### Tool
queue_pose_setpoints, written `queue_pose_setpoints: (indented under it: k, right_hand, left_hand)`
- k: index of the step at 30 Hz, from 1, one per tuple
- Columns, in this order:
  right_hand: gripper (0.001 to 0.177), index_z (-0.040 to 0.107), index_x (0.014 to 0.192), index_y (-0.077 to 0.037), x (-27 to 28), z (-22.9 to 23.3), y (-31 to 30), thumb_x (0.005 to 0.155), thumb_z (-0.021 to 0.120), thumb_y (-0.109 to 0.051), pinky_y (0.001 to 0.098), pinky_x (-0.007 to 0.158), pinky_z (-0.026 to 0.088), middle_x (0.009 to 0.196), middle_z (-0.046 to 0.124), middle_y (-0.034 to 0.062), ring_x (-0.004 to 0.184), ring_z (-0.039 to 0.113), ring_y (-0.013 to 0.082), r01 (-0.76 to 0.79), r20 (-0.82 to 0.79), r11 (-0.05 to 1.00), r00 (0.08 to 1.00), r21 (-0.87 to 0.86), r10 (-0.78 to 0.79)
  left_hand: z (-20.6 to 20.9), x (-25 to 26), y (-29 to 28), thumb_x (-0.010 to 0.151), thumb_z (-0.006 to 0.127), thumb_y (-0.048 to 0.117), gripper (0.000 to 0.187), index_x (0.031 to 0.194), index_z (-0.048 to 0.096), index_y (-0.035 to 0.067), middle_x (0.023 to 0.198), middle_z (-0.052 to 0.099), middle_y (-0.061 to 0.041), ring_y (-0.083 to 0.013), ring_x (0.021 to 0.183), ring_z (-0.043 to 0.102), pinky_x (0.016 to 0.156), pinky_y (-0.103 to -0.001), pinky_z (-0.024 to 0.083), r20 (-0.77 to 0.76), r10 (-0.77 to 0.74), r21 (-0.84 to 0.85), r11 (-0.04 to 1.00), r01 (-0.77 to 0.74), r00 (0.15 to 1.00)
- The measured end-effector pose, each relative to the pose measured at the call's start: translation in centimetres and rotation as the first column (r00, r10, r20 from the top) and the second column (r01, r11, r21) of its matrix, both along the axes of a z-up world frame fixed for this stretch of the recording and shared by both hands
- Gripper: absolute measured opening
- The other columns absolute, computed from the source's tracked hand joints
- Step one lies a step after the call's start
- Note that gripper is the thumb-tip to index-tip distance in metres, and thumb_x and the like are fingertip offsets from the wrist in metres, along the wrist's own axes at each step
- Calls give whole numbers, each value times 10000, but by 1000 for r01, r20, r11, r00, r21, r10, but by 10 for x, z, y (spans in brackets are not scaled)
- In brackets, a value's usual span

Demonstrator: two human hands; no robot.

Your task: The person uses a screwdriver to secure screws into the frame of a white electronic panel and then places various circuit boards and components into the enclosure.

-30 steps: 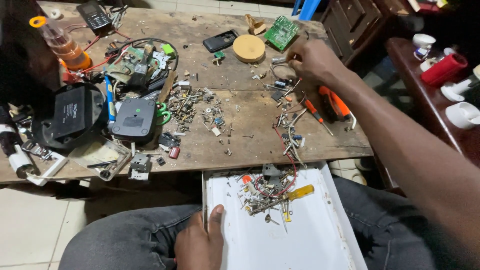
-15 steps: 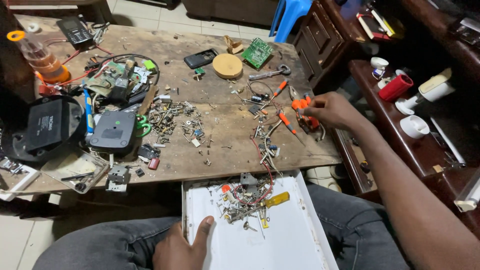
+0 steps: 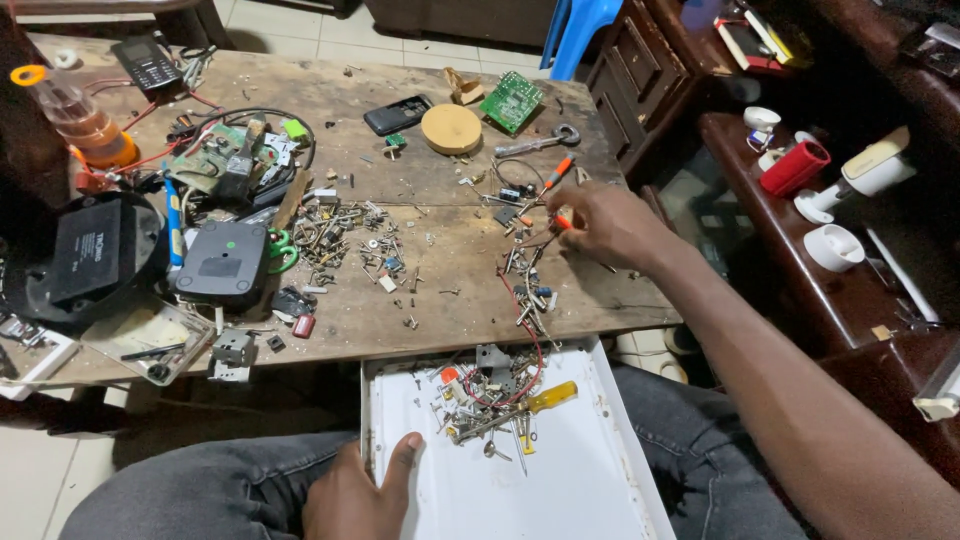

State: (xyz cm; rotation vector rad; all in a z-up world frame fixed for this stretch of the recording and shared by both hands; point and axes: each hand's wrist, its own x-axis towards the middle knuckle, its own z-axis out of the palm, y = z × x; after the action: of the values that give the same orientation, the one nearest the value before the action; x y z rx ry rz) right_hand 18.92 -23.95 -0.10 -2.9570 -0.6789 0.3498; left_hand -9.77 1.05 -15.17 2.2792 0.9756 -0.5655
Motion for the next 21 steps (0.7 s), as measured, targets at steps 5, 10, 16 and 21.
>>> queue_pose_setpoints:
  k: [5,10,16,21]
  right_hand:
    - [316,625,1169,-176,-7,-4,12,865,669,-100,405,711,471,1011,699,82,856,627,230,-149,-129,989,981,4,148]
    - [126,737,949,-102,2,-13,11,957,663,-204,401,719,519,981,757,80,860,680,245,-204,19,979,979,12,204]
    - [60,731,990,-89,-3,30,16,943,719,-124,369,878,555,1090,730,79,980,676,188,43,21,891,998,453,-59]
    - [57,703,1011,-49,0,38,7,995,676,-97,355,813,571,1041,708,138,917,665,237,-206,284,891,955,405,91]
  left_hand:
    - [7,1,0,786,464,885,791,1036,655,160,977,765,-126,-382,1021,711,825,-469,547,-35,-15,-30,999,14,999]
    - [3,0,-3,754,445,917,829,1022,653,161,962,767,-126,-391,1025,708,829,-482,540,-21,-5,15,1000,5,1000]
    - [5,2,-2,770,430,924,837,1081,643,177,1020,768,-142,-385,1042,719,837,-483,548,-59,-33,-10,999,33,998]
    - [4,2,-1,770,435,933,843,1048,612,158,997,749,-134,-401,1014,702,823,-488,525,-73,-42,-20,999,41,996]
